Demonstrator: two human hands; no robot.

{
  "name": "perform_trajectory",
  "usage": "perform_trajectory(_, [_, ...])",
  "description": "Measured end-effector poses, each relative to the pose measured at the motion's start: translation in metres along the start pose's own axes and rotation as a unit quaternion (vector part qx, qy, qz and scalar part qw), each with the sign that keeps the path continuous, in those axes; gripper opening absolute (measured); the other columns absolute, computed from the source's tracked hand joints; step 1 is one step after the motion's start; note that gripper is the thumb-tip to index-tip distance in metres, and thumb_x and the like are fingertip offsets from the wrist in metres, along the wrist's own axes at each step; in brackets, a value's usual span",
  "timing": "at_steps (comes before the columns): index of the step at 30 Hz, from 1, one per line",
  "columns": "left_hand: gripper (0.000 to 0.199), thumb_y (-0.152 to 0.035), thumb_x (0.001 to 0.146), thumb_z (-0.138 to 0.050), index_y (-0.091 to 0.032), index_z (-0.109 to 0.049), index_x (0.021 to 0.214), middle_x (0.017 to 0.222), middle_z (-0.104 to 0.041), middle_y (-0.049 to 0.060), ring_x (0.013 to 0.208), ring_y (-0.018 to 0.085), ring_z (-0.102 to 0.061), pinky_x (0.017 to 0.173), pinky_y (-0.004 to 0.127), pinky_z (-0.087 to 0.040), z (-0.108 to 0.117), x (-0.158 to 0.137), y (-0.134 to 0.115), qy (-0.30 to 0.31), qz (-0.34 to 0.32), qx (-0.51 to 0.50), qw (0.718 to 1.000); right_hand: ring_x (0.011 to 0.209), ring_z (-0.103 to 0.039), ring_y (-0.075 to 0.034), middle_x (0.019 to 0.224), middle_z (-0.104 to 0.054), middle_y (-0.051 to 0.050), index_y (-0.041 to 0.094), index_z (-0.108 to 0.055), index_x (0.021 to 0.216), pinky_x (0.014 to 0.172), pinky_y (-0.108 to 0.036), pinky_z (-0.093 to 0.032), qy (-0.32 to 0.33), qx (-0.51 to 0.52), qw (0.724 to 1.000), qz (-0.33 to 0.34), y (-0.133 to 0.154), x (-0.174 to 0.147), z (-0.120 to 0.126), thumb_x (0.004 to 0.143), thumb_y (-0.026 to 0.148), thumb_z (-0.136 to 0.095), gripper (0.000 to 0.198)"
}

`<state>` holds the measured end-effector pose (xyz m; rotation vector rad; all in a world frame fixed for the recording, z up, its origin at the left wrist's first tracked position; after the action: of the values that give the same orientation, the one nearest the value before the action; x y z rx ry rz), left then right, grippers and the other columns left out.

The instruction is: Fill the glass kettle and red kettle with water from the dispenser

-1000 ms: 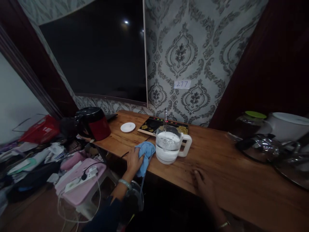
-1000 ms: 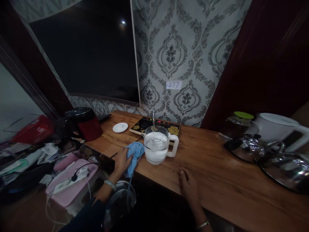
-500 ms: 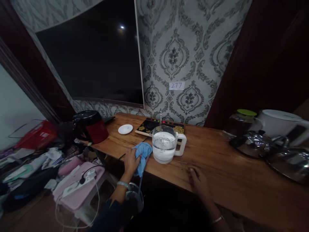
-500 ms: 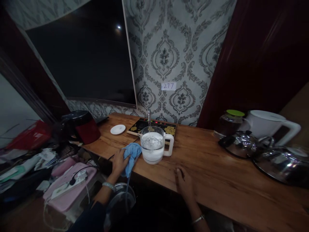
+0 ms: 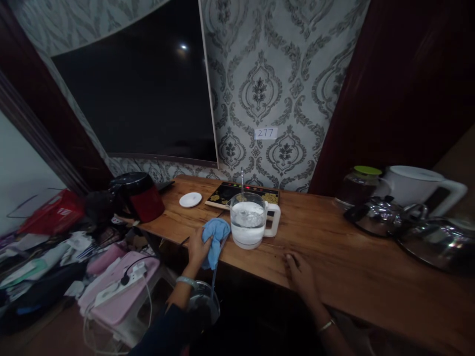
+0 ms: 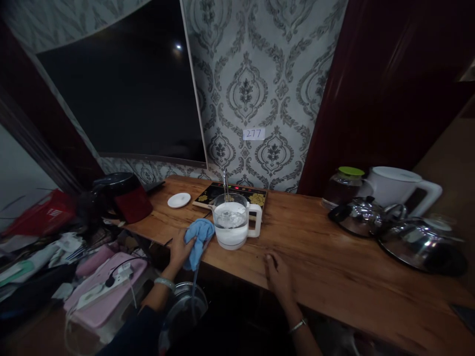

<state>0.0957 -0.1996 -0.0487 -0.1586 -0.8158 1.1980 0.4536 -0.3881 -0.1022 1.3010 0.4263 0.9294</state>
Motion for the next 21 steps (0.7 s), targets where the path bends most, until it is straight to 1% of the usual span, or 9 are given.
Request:
perform_trajectory(2, [0.028,-0.036,0.079,-0.059,-0.019,-0.061,0.101,0.095,-0.066,0.007,0.09,0.024,-0.062,0.082,0.036,-0.049,0.008,0.003,0.008,-0.013,0.02,-0.065,0.998,0.082,-0.069,-0.029,0.087,-0.075,-0.012,0.019,-0.071,0.087,0.076,-0.038,-0.054,0.002,-0.011,1.0,0.002,-0.001,0.0,0.0,0.078,0.062,-0.047,0.05])
perform_trajectory(4, [0.029,-0.04,0.079,-0.059,-0.019,-0.061,0.098,0.094,-0.066,0.006,0.089,0.023,-0.062,0.081,0.036,-0.05,0.025,0.01,0.013,-0.048,0.028,-0.09,0.994,0.084,-0.069,-0.029,0.088,-0.075,-0.013,0.019,-0.071,0.088,0.077,-0.039,-0.053,0.004,-0.021,1.0,0.002,-0.003,0.001,0.0,0.079,0.062,-0.047,0.05])
perform_trajectory(8, [0.03,-0.042,0.078,-0.059,-0.018,-0.061,0.096,0.094,-0.064,0.007,0.091,0.025,-0.06,0.083,0.039,-0.05,0.076,0.039,0.017,-0.122,0.025,-0.042,0.991,0.086,-0.069,-0.03,0.09,-0.076,-0.013,0.019,-0.071,0.089,0.078,-0.039,-0.053,-0.002,-0.03,1.0,0.009,-0.006,0.002,0.001,0.08,0.061,-0.046,0.049])
perform_trajectory(11, [0.042,-0.042,0.077,-0.061,-0.016,-0.061,0.11,0.106,-0.065,0.012,0.102,0.029,-0.06,0.091,0.043,-0.048,0.095,0.068,0.021,-0.095,0.036,0.017,0.995,0.09,-0.068,-0.03,0.094,-0.075,-0.012,0.02,-0.071,0.087,0.082,-0.039,-0.052,-0.013,-0.038,0.999,0.028,-0.003,0.002,0.001,0.08,0.059,-0.046,0.047])
perform_trajectory(12, [0.05,-0.042,0.076,-0.062,-0.014,-0.059,0.118,0.117,-0.063,0.015,0.11,0.032,-0.058,0.095,0.046,-0.046,0.097,0.075,0.025,-0.082,0.049,0.039,0.995,0.09,-0.068,-0.029,0.094,-0.075,-0.012,0.02,-0.071,0.086,0.082,-0.039,-0.052,-0.012,-0.041,0.999,0.034,-0.003,0.003,0.0,0.081,0.058,-0.046,0.046])
perform_trajectory(14, [0.067,-0.043,0.073,-0.065,-0.012,-0.052,0.131,0.139,-0.051,0.021,0.126,0.039,-0.048,0.102,0.053,-0.04,0.101,0.083,0.031,-0.079,0.073,0.077,0.991,0.086,-0.068,-0.029,0.09,-0.075,-0.012,0.02,-0.071,0.084,0.08,-0.039,-0.052,-0.013,-0.042,0.998,0.041,-0.002,0.003,-0.001,0.081,0.058,-0.046,0.045])
perform_trajectory(16, [0.069,-0.04,0.075,-0.063,-0.011,-0.049,0.135,0.147,-0.043,0.022,0.135,0.041,-0.039,0.107,0.055,-0.035,0.101,0.08,0.026,-0.105,0.052,0.08,0.99,0.082,-0.068,-0.029,0.086,-0.075,-0.012,0.021,-0.07,0.08,0.077,-0.039,-0.052,-0.016,-0.036,0.999,0.036,-0.004,0.005,-0.002,0.079,0.059,-0.046,0.045])
perform_trajectory(18, [0.056,-0.036,0.081,-0.055,-0.011,-0.053,0.13,0.14,-0.051,0.021,0.132,0.035,-0.045,0.107,0.05,-0.037,0.09,0.068,0.01,-0.122,-0.015,0.038,0.992,0.081,-0.068,-0.029,0.085,-0.075,-0.012,0.02,-0.069,0.08,0.077,-0.039,-0.052,-0.02,-0.033,0.999,0.031,-0.006,0.006,-0.001,0.078,0.061,-0.047,0.046])
perform_trajectory(21, [0.032,-0.032,0.086,-0.046,-0.015,-0.064,0.106,0.106,-0.068,0.014,0.102,0.027,-0.063,0.091,0.041,-0.049,0.056,0.042,-0.014,-0.085,-0.083,-0.059,0.991,0.083,-0.068,-0.03,0.088,-0.075,-0.012,0.02,-0.07,0.083,0.08,-0.04,-0.052,-0.023,-0.053,0.998,0.033,-0.007,0.007,0.0,0.077,0.063,-0.048,0.048])
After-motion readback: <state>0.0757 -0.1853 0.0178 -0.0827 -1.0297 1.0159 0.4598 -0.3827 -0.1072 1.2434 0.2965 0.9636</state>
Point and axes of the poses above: each hand's wrist, its own x-axis towards the middle knuckle, its own z-axis out of the back of the hand, y = z × x, the point moved 10 cm from there along x, towards the middle knuckle
